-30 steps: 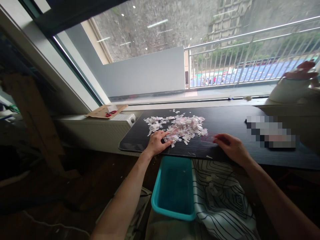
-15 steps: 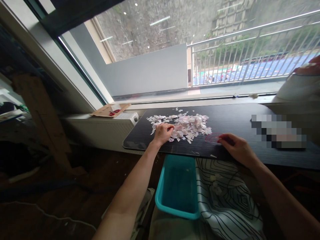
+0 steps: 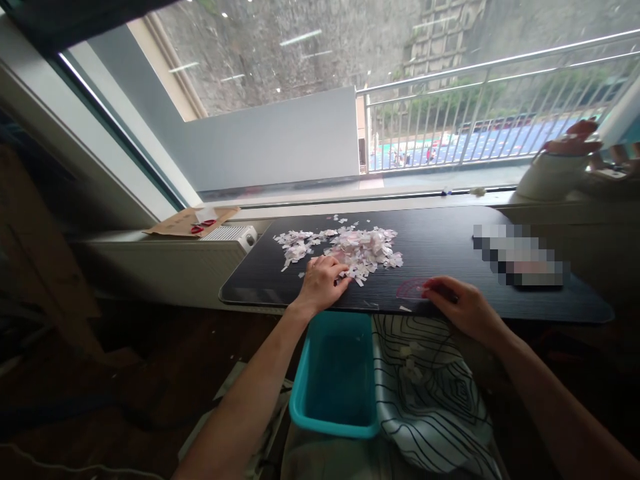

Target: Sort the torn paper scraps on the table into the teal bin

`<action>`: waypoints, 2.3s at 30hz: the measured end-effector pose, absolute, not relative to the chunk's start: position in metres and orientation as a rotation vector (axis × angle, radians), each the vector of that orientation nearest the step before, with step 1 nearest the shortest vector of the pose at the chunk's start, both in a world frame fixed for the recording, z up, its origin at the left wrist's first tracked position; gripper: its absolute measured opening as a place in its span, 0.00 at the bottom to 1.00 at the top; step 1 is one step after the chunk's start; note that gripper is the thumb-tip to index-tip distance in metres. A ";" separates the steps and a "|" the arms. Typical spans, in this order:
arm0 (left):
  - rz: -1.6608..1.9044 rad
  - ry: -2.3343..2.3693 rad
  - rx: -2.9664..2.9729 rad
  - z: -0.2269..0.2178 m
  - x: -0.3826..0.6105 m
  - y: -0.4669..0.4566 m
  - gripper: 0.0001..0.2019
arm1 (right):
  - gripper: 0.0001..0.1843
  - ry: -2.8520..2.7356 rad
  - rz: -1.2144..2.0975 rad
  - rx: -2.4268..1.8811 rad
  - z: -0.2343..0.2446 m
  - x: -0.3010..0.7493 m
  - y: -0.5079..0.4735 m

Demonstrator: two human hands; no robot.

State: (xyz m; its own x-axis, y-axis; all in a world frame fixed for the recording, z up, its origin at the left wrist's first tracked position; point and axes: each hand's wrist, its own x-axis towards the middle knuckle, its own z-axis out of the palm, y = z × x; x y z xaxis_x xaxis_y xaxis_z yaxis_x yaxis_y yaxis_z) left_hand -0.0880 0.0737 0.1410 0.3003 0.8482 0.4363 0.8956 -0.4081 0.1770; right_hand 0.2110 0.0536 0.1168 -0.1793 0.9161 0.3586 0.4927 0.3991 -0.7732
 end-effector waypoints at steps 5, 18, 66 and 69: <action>-0.834 -1.731 -2.368 0.132 -0.099 0.082 0.11 | 0.11 -1.893 0.665 -1.225 0.121 0.224 0.030; -0.835 -1.835 -2.329 0.125 -0.094 0.087 0.14 | 0.14 -1.770 0.644 -1.180 0.127 0.210 0.054; -0.898 -1.738 -2.262 0.131 -0.114 0.082 0.11 | 0.12 -1.658 0.397 -1.379 0.110 0.205 0.111; -0.930 -1.781 -2.231 0.126 -0.121 0.080 0.13 | 0.11 -1.726 0.429 -1.373 0.110 0.209 0.106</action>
